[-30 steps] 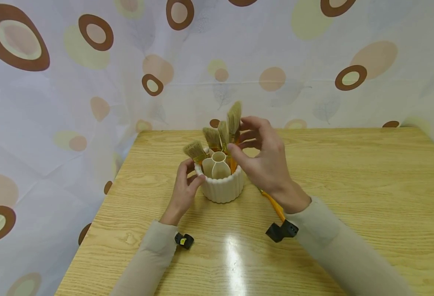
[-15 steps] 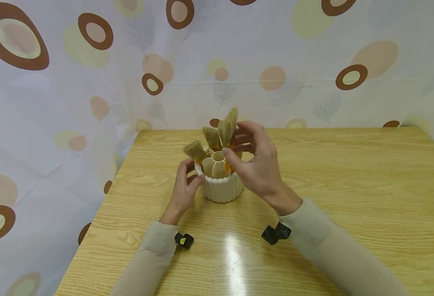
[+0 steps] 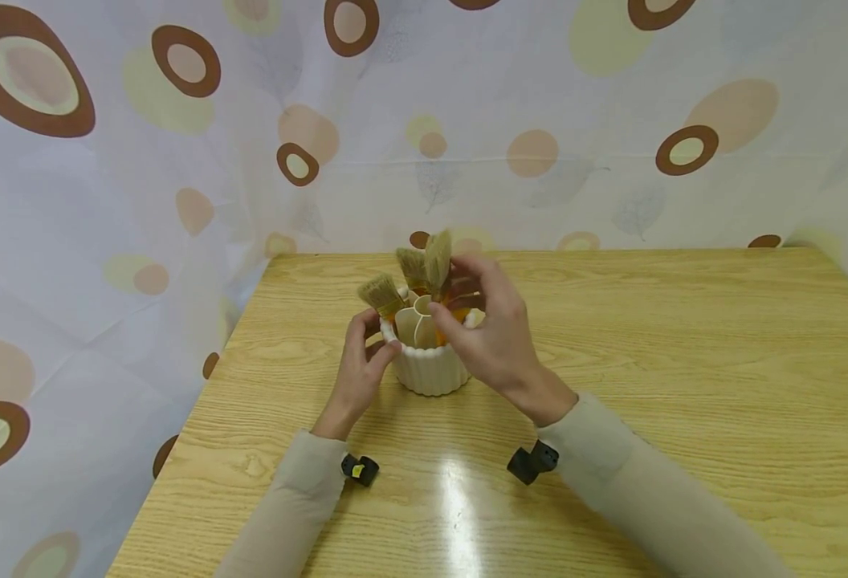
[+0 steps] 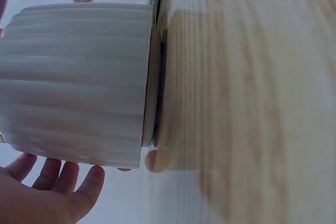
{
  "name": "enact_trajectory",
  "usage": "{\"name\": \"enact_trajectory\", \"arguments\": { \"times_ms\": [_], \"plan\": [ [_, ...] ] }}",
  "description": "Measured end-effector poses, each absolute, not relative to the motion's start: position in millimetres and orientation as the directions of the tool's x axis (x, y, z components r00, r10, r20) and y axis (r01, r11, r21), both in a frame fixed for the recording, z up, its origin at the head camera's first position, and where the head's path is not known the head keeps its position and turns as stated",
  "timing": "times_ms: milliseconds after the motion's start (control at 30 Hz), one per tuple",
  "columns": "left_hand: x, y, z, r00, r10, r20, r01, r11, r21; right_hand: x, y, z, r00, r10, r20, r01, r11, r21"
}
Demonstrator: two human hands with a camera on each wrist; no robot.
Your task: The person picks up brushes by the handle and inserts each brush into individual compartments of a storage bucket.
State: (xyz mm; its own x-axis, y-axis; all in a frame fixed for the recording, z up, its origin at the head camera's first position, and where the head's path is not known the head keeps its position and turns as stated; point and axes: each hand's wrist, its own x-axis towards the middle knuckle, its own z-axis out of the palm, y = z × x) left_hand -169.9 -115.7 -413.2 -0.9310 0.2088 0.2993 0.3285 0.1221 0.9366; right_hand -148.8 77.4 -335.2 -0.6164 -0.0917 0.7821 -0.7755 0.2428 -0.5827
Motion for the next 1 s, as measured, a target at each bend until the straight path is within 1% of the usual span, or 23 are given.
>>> {"name": "enact_trajectory", "arguments": {
  "times_ms": [167,400,767,1000],
  "plan": [
    [-173,-116,-417,-0.937,0.201,0.288,0.317,0.132,0.939,-157,79,-350,-0.627,-0.1,0.772,-0.765,0.262,-0.588],
    [-176,-117,-426,-0.925,0.186,0.33,0.356,0.124,0.926,-158,77,-361,-0.64,-0.108,0.761,-0.751,0.3,-0.589],
    [-175,-117,-427,-0.921,0.19,0.34,0.365,0.116,0.924,-157,72,-369,-0.655,-0.076,0.752,-0.726,0.342,-0.597],
    [-176,-117,-428,-0.92,0.192,0.342,0.368,0.115,0.923,-157,73,-373,-0.673,-0.08,0.735,-0.707,0.361,-0.608]
  ]
}}
